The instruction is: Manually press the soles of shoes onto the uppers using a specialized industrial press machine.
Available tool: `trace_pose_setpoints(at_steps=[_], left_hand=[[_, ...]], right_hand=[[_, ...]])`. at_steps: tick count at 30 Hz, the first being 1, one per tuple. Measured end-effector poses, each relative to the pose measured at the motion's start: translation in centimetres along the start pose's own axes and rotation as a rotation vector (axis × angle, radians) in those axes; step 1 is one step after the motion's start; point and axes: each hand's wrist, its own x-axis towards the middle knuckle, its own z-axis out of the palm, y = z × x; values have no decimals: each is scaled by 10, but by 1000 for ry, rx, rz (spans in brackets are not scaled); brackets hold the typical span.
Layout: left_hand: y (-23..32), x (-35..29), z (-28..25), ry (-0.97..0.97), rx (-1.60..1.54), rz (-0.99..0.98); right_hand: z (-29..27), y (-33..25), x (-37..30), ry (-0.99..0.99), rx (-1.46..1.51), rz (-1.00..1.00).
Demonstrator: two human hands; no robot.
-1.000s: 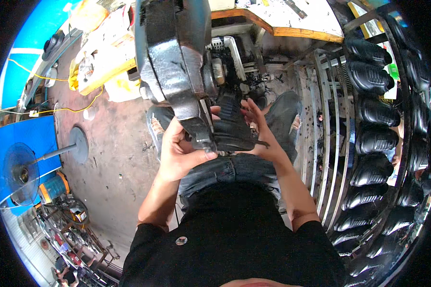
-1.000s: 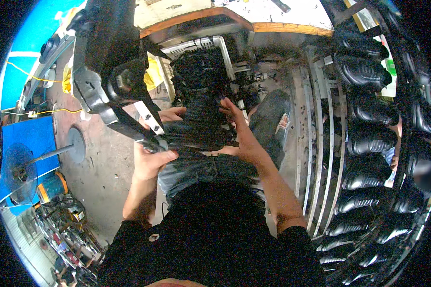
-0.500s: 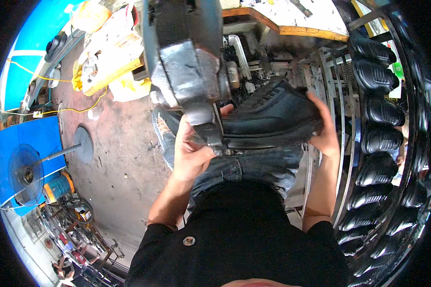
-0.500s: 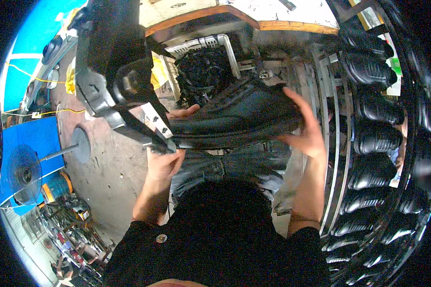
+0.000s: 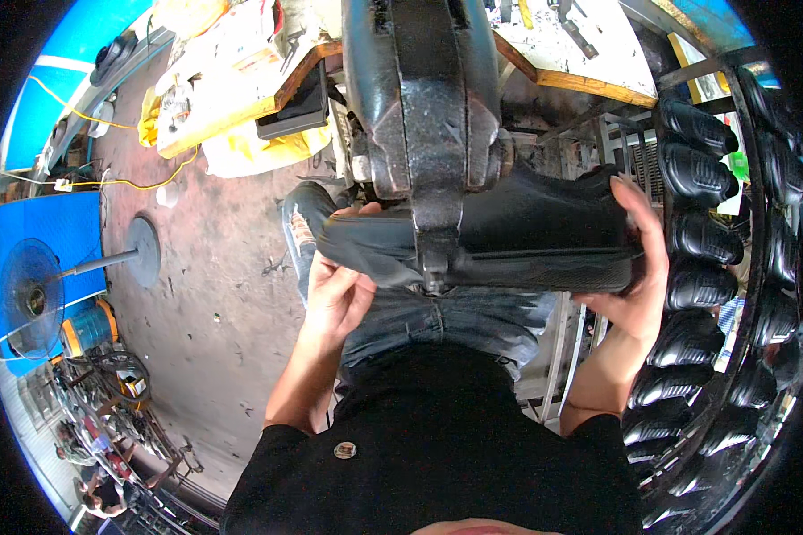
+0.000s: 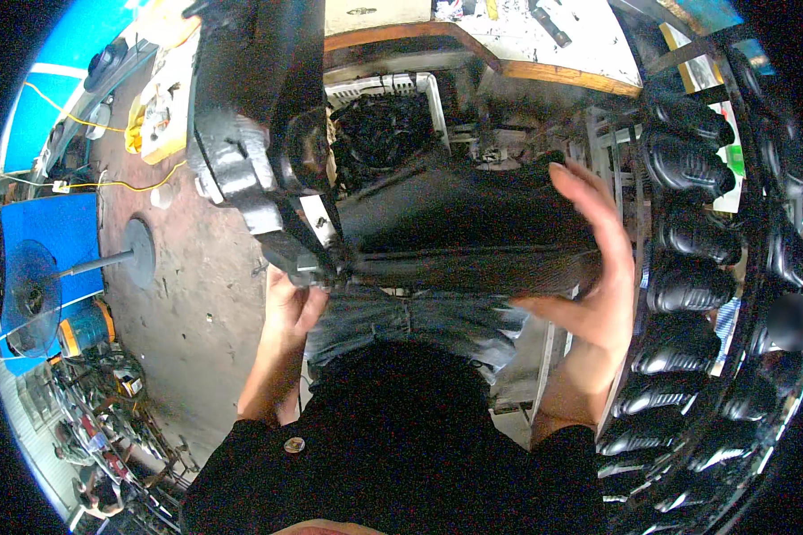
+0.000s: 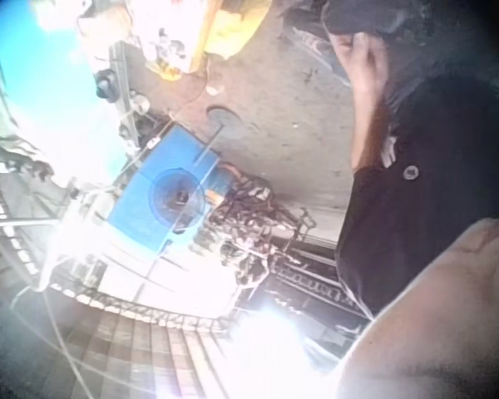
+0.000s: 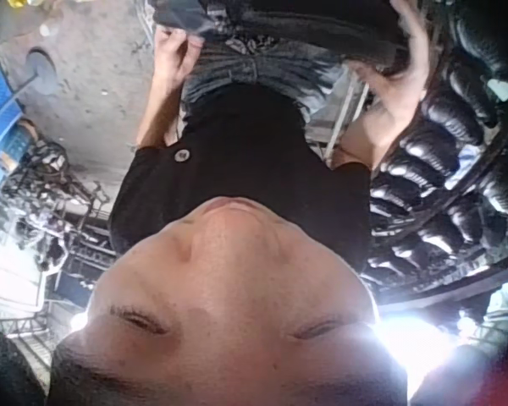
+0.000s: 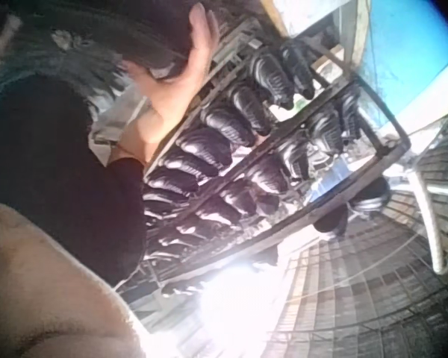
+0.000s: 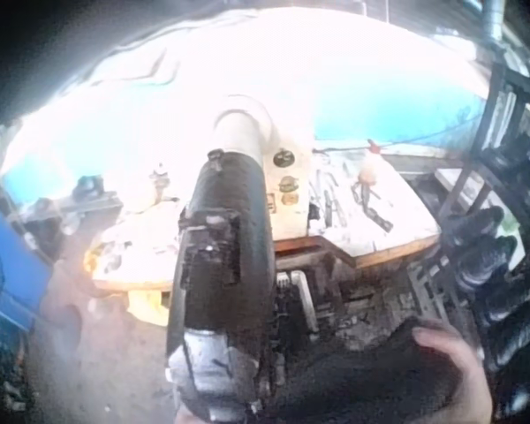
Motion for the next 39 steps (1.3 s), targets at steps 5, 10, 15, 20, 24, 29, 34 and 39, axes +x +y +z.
trace_pose_setpoints(at_steps=[5,10,15,20,24,29,34,39], left_hand=[[22,-13,-38,120,56,49],[57,-15,-14,174,624,417],[88,-15,54,-131,1686,810],[78,6,115,-431,1909,417],[68,17,109,-505,1778,395],[52,14,86,-317,1395,244],[24,8,70,-213,782,71],[-6,-4,54,-103,479,168]], right_hand=[[33,-7,-1,-31,202,78],[70,-22,7,-23,258,41],[89,-40,19,-95,191,15],[85,-53,22,-135,39,16],[79,-68,27,-244,-34,72],[81,-65,34,-251,-41,-1],[104,-5,0,-4,268,-49],[147,51,-70,-139,509,349]])
